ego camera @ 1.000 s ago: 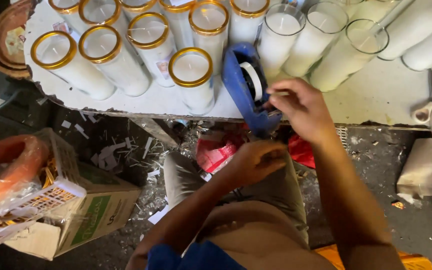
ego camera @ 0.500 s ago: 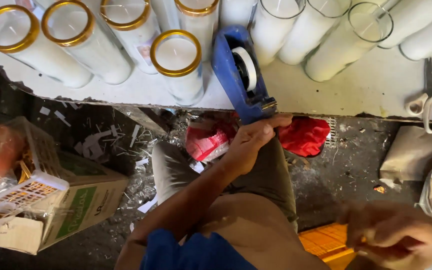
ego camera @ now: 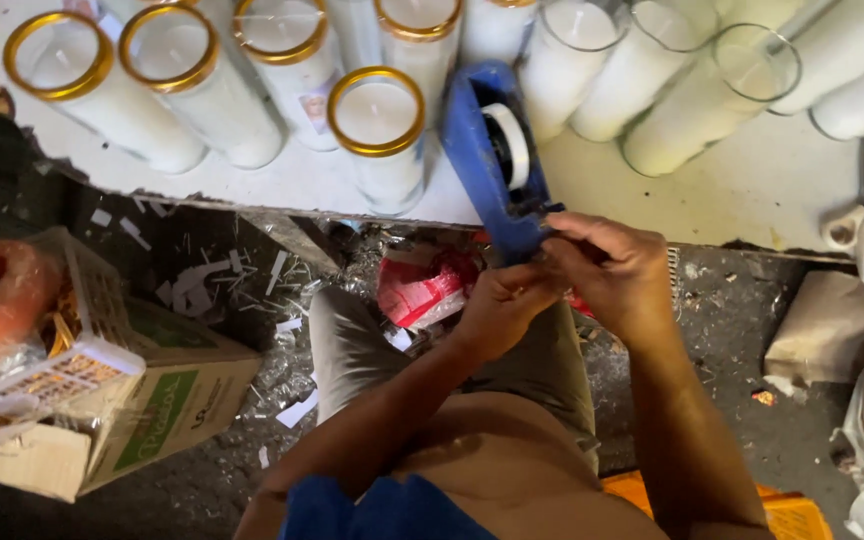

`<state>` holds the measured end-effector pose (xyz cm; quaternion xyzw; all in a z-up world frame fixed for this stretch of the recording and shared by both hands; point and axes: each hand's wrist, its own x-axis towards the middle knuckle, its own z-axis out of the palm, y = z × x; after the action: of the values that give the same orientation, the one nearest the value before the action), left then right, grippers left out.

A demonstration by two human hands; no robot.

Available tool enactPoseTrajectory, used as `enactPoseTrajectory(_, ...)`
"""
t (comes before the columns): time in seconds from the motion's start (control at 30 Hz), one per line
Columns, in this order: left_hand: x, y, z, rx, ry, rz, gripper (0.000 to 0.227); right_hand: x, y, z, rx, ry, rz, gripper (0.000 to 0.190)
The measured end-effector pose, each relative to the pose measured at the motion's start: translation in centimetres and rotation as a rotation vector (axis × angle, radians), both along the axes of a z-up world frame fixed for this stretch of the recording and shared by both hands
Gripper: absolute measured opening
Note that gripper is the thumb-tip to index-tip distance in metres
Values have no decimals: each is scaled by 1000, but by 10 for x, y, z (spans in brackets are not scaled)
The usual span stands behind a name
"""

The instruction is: The person places gold rings onto the rims of white candles and secures them with clear tape using a blue tape dispenser. They handle each candle individually, apply tape around the rim, and place the finished candles back on the table.

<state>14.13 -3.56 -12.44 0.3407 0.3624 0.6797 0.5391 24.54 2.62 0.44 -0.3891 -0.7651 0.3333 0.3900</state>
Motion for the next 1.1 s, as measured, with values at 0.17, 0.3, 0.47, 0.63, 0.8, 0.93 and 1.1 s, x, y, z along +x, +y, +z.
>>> enactPoseTrajectory(0.17,-7,-8,18,-67,72,-114,29,3,-1,9,128,-72,52,23)
enactPoseTrajectory(0.3,-34,-17,51,-204,148,-283,67,11,-1,10,175,-166,32,33)
enactPoseTrajectory(0.47,-80,-39,103,-160,529,-367,78,18,-7,30,190,-72,243,39)
enactPoseTrajectory(0.63,-83,-41,125,222,568,126,49,2,-12,58,199,-31,399,46)
enactPoseTrajectory(0.8,-90,-44,149,378,462,524,4,-36,-22,88,300,-86,495,39)
enactPoseTrajectory(0.93,-118,-55,154,298,493,687,10,-19,-12,95,225,-260,425,51)
enactPoseTrajectory(1.1,-152,-39,143,359,163,864,6,-2,4,91,274,-155,416,68)
